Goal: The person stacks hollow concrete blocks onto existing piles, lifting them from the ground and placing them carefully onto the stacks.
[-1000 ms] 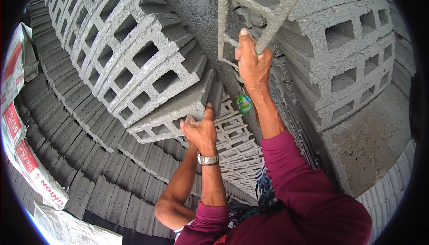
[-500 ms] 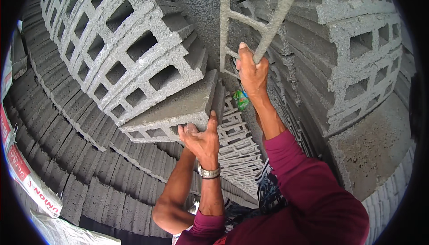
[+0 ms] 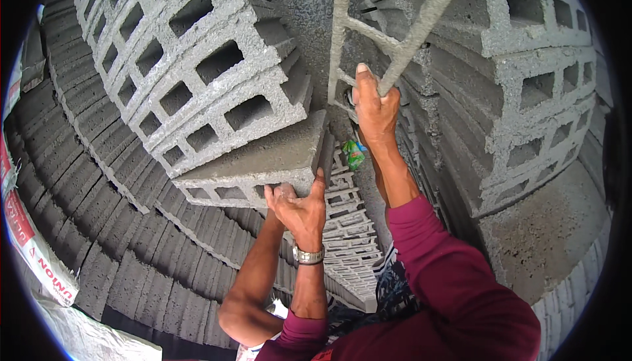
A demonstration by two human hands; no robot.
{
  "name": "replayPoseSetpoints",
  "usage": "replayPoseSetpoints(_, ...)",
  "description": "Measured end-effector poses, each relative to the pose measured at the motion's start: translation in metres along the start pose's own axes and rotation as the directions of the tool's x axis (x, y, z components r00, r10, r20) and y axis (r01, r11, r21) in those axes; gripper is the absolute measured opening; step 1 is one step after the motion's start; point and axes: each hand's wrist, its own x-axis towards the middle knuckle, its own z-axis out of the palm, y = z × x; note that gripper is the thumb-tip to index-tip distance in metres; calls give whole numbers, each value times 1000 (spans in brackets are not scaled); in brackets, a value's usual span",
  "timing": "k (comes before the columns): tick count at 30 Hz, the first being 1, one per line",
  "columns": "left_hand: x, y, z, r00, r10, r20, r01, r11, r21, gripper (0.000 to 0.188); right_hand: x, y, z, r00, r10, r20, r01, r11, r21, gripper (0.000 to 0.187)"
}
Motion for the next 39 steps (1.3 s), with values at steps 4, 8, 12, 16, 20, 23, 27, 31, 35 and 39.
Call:
replayPoseSetpoints(4, 4, 15, -13, 978, -135, 159, 142, 989, -32, 58, 1, 40, 7, 1000, -7, 9, 7, 1000, -15, 50)
replayPoseSetpoints(8, -5, 22, -11, 996, -67, 53, 70, 996, -63, 54, 16, 76, 15, 1000, 3, -5, -3, 997, -75, 49)
replayPoseSetpoints(12, -10, 4, -5, 997, -60, 51, 64, 995, -71, 54, -4, 22, -1, 994, 93, 48, -96, 994, 55, 49)
replayPoseSetpoints(16, 11, 45, 8, 990, -139, 0, 139, 990, -24, 53, -5, -18, -16, 993, 118, -29, -116, 990, 79, 50)
replayPoseSetpoints(20, 32, 54, -9, 971, -65, 228, 68, 998, -3, 61, -12, -54, -22, 997, 69, -33, -65, 993, 103, 48)
replayPoseSetpoints(23, 50, 47, -57, 983, -60, 172, 92, 980, -179, 51, -32, -102, -15, 999, 30, 45, -39, 973, 229, 45)
replayPoseSetpoints(27, 86, 38, -77, 985, 10, -171, -49, 972, -230, 47, -47, -149, 2, 980, -138, 142, 100, 964, 247, 42)
replayPoseSetpoints(31, 115, 37, -58, 951, 258, -169, -282, 949, -138, 57, -67, -190, 35, 914, -265, 306, 174, 940, 294, 42)
replayPoseSetpoints(35, 123, 32, -41, 961, 274, 29, -265, 949, -170, 61, -97, -228, 74, 814, -450, 368, 309, 871, 383, 38)
replayPoseSetpoints(39, 115, 19, -26, 951, 305, 51, -304, 952, -28, 39, -128, -273, 100, 599, -619, 508, 363, 776, 516, 36)
